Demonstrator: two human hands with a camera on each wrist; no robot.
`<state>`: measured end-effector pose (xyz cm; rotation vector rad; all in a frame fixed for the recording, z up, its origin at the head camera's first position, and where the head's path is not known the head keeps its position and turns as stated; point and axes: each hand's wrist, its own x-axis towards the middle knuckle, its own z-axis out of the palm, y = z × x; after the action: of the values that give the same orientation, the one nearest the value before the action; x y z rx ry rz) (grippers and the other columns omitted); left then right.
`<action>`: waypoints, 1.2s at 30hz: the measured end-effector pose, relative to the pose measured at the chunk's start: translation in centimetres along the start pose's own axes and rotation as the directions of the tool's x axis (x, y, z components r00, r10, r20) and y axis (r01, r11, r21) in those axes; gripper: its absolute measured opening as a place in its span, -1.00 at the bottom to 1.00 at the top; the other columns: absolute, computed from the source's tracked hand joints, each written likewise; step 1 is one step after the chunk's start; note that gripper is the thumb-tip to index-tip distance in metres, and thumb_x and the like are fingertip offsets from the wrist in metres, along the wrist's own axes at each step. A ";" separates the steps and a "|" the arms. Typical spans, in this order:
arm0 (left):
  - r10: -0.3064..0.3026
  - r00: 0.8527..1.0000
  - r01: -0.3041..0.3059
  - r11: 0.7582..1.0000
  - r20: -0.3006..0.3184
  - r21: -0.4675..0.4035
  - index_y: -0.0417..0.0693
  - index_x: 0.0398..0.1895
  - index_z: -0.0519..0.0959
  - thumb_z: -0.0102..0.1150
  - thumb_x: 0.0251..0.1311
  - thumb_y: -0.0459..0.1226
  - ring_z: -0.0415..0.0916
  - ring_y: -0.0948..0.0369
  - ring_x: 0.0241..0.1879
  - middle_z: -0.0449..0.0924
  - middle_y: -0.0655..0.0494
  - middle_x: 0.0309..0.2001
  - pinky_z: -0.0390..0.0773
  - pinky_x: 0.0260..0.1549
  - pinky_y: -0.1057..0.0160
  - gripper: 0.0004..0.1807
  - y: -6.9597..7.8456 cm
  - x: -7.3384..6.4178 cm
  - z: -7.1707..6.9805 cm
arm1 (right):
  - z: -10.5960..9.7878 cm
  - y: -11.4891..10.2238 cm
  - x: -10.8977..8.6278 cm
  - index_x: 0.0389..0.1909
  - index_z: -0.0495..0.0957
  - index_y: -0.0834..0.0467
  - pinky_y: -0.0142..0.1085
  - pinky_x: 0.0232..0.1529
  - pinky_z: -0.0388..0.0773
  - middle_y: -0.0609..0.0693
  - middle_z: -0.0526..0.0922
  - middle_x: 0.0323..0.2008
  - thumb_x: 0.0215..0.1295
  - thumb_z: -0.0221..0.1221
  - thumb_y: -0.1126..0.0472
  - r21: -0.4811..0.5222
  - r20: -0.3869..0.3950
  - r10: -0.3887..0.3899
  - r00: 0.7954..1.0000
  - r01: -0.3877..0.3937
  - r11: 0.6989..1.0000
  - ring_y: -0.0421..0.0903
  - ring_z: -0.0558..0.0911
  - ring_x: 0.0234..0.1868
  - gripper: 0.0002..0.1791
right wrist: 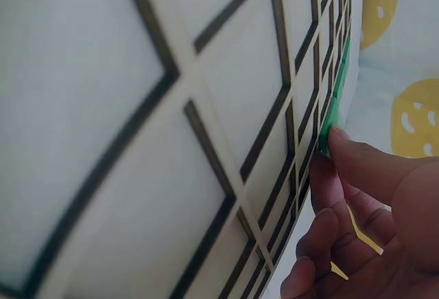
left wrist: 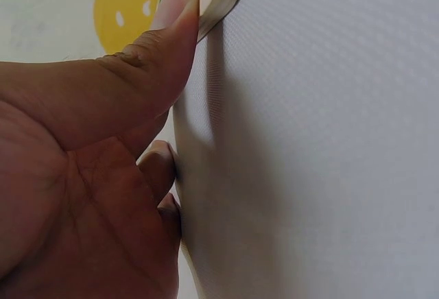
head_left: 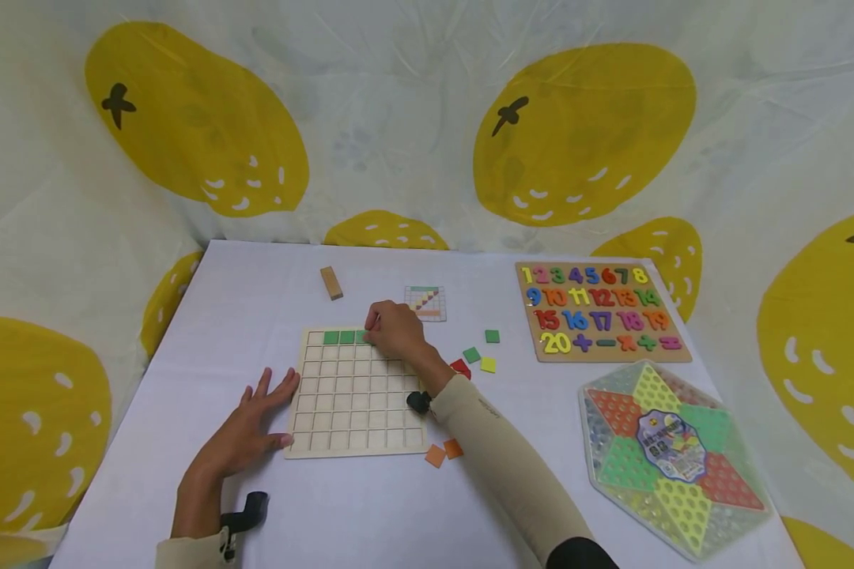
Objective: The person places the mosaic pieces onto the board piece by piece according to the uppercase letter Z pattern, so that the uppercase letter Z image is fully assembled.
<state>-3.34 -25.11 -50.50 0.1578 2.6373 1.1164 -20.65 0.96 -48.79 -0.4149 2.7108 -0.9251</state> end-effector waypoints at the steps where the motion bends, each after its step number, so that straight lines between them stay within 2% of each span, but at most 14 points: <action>1: -0.001 1.000 0.001 1.000 0.000 0.001 0.03 0.69 0.18 0.62 -0.11 -0.39 -0.44 -0.22 0.74 0.01 -0.09 0.71 -0.43 0.65 -0.38 0.21 0.0 0.0 0.0 | 0.0 0.0 0.0 -0.35 0.66 -0.02 -0.35 -0.46 0.44 -0.12 0.65 -0.45 0.31 0.45 0.16 -0.006 0.002 0.005 1.000 -0.005 1.000 -0.16 0.59 -0.41 -0.86; 9: -0.007 1.000 0.007 1.000 0.000 0.009 0.06 0.70 0.16 0.61 -0.09 -0.40 -0.46 -0.20 0.74 -0.02 -0.08 0.72 -0.45 0.65 -0.36 0.22 0.0 0.1 0.3 | -0.4 0.1 -0.3 -0.28 0.69 -0.03 -0.33 -0.43 0.46 -0.12 0.67 -0.41 0.31 0.45 0.14 -0.002 0.016 0.013 1.000 -0.013 1.000 -0.16 0.60 -0.38 -0.89; 14: -0.006 1.000 0.006 1.000 0.004 -0.001 0.06 0.70 0.15 0.60 -0.09 -0.42 -0.47 -0.18 0.75 -0.02 -0.07 0.72 -0.48 0.66 -0.33 0.22 -0.1 0.2 0.3 | -1.0 0.9 -1.0 -0.20 0.71 -0.04 -0.32 -0.33 0.51 -0.14 0.69 -0.38 0.31 0.46 0.10 0.037 -0.019 -0.013 1.000 0.014 0.999 -0.15 0.63 -0.31 -0.87; 20: -0.004 1.000 0.004 1.000 0.005 0.005 0.02 0.70 0.15 0.60 -0.09 -0.43 -0.47 -0.19 0.74 -0.02 -0.08 0.72 -0.47 0.66 -0.34 0.22 0.0 0.2 0.2 | -3.2 2.0 -2.8 -0.09 0.75 0.07 -0.21 -0.21 0.57 -0.07 0.75 -0.31 0.29 0.48 0.13 0.133 -0.076 -0.040 0.996 0.049 0.990 -0.06 0.66 -0.23 -0.77; 25: -0.008 1.000 0.008 1.000 0.004 0.010 0.03 0.70 0.15 0.61 -0.09 -0.41 -0.47 -0.20 0.74 -0.02 -0.08 0.72 -0.46 0.66 -0.35 0.22 0.0 0.1 0.1 | -5.2 3.5 -4.4 -0.05 0.75 0.12 -0.26 -0.32 0.51 -0.05 0.79 -0.30 0.28 0.49 0.16 0.143 -0.119 -0.059 0.991 0.076 0.987 -0.07 0.64 -0.35 -0.74; 31: -0.011 1.000 0.011 1.000 0.001 0.007 0.05 0.70 0.15 0.61 -0.09 -0.39 -0.47 -0.20 0.74 -0.02 -0.07 0.72 -0.45 0.65 -0.37 0.22 -0.1 0.0 0.1 | -6.8 5.5 -6.1 -0.02 0.74 0.10 -0.26 -0.33 0.52 -0.05 0.77 -0.29 0.29 0.48 0.20 0.147 -0.160 0.016 0.987 0.008 0.989 -0.02 0.56 -0.36 -0.74; 36: -0.019 1.000 0.019 1.000 0.008 0.005 0.06 0.71 0.14 0.60 -0.08 -0.40 -0.49 -0.19 0.74 -0.04 -0.06 0.72 -0.46 0.66 -0.35 0.23 -0.2 0.1 0.0 | -7.6 7.8 -7.3 -0.01 0.73 0.06 -0.27 -0.34 0.56 -0.06 0.74 -0.27 0.30 0.48 0.19 0.142 -0.154 0.100 0.983 -0.078 0.987 0.00 0.54 -0.30 -0.73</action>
<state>-3.42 -25.16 -50.66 0.1376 2.6289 1.1010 -17.72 13.59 -46.82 -0.1976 2.7600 -1.1539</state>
